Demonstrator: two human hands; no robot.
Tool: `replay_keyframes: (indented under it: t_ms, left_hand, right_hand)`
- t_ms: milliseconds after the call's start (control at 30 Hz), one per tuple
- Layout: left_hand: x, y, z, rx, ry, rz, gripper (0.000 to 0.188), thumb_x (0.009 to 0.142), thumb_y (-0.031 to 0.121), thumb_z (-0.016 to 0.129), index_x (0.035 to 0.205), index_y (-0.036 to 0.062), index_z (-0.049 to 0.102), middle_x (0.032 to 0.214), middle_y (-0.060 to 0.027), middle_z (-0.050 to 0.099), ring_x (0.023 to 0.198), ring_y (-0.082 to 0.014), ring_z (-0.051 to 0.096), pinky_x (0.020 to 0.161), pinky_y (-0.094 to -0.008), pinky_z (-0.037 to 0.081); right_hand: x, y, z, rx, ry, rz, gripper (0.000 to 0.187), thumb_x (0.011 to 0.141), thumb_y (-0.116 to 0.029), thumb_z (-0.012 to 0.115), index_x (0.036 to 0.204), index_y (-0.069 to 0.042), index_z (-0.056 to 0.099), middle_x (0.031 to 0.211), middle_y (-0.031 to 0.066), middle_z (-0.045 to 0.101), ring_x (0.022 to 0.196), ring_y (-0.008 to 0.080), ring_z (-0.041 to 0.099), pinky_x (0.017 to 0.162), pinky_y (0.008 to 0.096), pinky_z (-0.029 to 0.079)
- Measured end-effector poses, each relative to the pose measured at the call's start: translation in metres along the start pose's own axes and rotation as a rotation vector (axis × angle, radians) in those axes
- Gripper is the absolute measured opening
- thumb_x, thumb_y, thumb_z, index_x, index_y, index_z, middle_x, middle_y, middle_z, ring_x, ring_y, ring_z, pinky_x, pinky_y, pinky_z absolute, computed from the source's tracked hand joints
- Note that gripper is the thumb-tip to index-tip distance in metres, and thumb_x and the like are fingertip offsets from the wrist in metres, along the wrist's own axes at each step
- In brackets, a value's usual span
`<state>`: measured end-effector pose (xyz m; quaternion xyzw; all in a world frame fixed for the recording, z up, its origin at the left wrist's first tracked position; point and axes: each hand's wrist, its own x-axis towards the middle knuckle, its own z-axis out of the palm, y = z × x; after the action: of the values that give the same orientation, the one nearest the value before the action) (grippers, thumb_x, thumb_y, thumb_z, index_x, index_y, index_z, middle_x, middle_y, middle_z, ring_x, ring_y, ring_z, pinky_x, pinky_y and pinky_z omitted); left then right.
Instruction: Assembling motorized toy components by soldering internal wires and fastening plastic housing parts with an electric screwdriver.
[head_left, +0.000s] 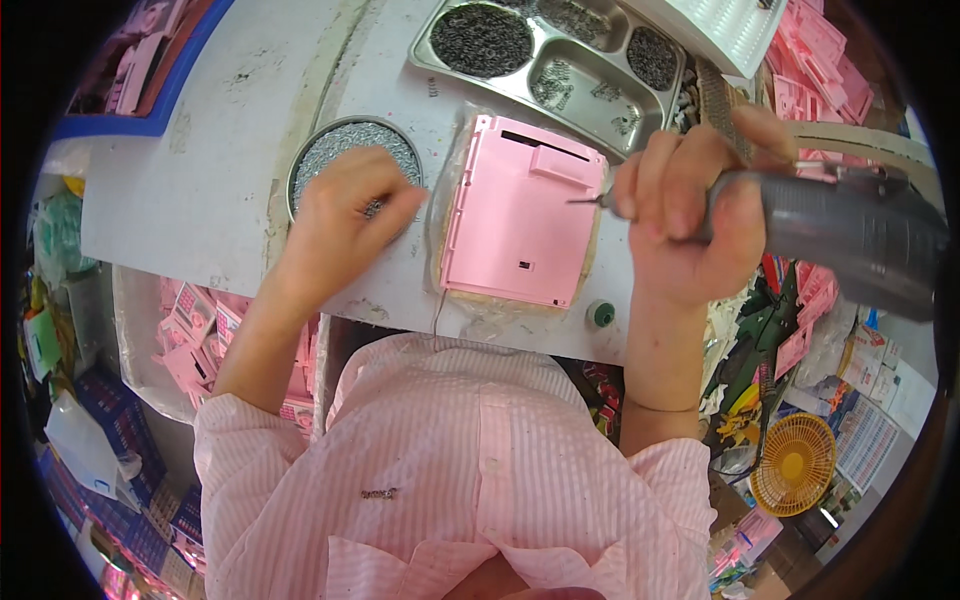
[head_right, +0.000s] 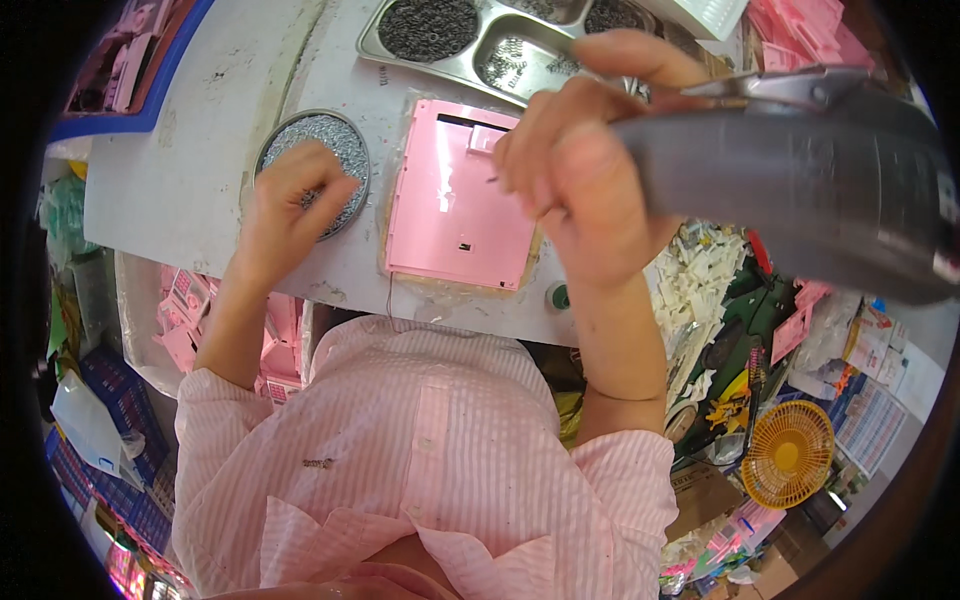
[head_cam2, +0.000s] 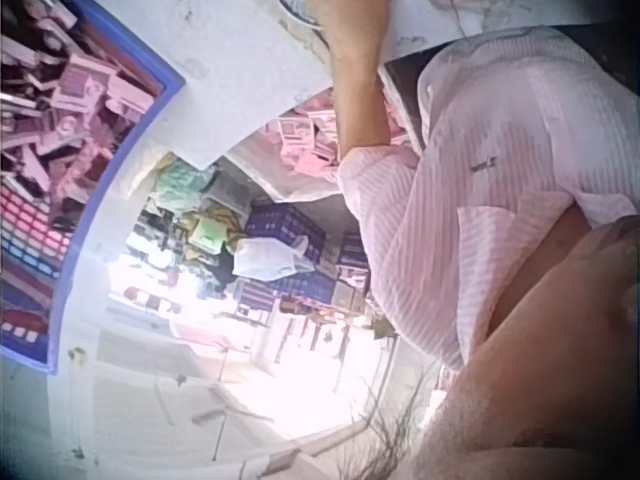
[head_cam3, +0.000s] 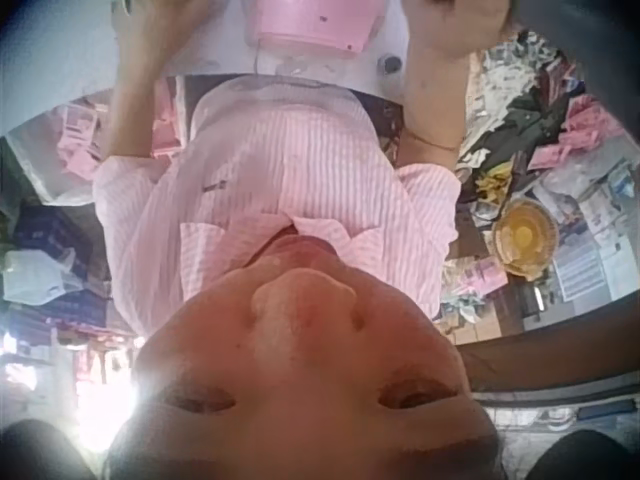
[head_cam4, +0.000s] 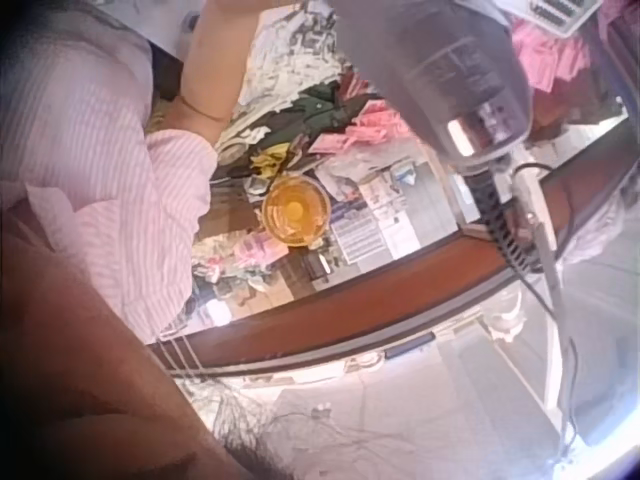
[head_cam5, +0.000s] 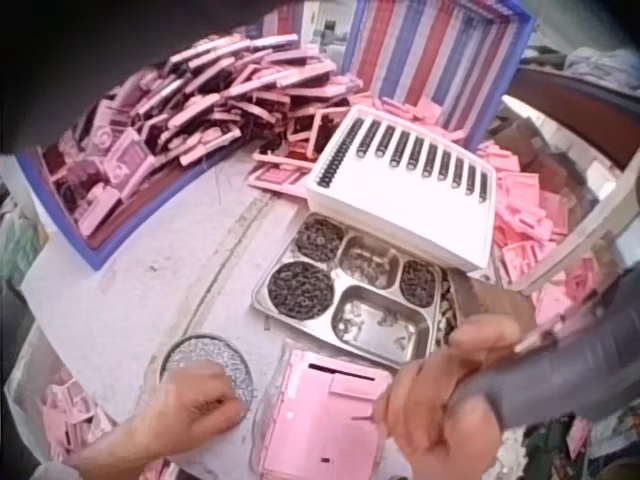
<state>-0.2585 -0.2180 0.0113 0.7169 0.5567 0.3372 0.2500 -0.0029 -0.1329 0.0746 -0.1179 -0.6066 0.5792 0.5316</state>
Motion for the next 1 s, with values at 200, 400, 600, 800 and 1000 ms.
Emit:
replay_keyframes:
  t_ms: [200, 400, 600, 800, 1000]
  left_hand:
    - [0.001, 0.022, 0.019, -0.108, 0.125, 0.164, 0.012, 0.078, 0.005, 0.077, 0.082, 0.0047, 0.065, 0.076, -0.0064, 0.062, 0.075, -0.0265, 0.061, 0.072, -0.0365, 0.046]
    - [-0.006, 0.039, 0.025, -0.293, 0.094, 0.111, 0.010, 0.078, 0.005, 0.076, 0.086, 0.0077, 0.070, 0.077, -0.0040, 0.066, 0.075, -0.0231, 0.064, 0.073, -0.0361, 0.047]
    - [-0.007, 0.038, 0.019, -0.270, 0.038, 0.059, 0.012, 0.075, 0.008, 0.078, 0.081, 0.0089, 0.068, 0.075, -0.0032, 0.063, 0.073, -0.0230, 0.063, 0.073, -0.0376, 0.044]
    - [-0.007, 0.037, 0.013, 0.007, 0.069, 0.191, 0.020, 0.068, 0.008, 0.079, 0.080, 0.0091, 0.062, 0.078, -0.0035, 0.060, 0.074, -0.0258, 0.059, 0.075, -0.0384, 0.041]
    - [-0.006, 0.007, 0.000, 0.150, 0.154, 0.144, 0.018, 0.073, 0.015, 0.079, 0.086, 0.0106, 0.067, 0.084, -0.0013, 0.061, 0.084, -0.0258, 0.058, 0.086, -0.0408, 0.040]
  right_hand:
    - [-0.005, -0.007, 0.035, 0.092, -0.088, 0.098, 0.052, 0.102, -0.035, 0.056, 0.145, -0.011, 0.037, 0.068, 0.0007, 0.049, 0.056, 0.0143, 0.047, 0.052, 0.0310, 0.044]
    - [-0.006, -0.005, 0.059, 0.078, -0.080, 0.116, 0.051, 0.101, -0.036, 0.058, 0.143, -0.014, 0.038, 0.068, 0.0002, 0.050, 0.056, 0.0142, 0.048, 0.051, 0.0310, 0.045]
    - [-0.012, 0.004, 0.062, -0.028, -0.079, 0.141, 0.049, 0.099, -0.033, 0.063, 0.138, -0.012, 0.041, 0.066, 0.0003, 0.048, 0.054, 0.0142, 0.047, 0.051, 0.0315, 0.046]
    - [-0.014, 0.006, 0.075, 0.191, 0.028, 0.176, 0.048, 0.089, -0.016, 0.075, 0.122, -0.001, 0.044, 0.069, 0.0078, 0.058, 0.060, 0.0163, 0.057, 0.060, 0.0312, 0.052]
    - [-0.011, 0.013, 0.063, 0.115, 0.012, 0.128, 0.049, 0.095, -0.024, 0.069, 0.132, -0.006, 0.043, 0.065, 0.0032, 0.050, 0.053, 0.0142, 0.049, 0.050, 0.0310, 0.047]
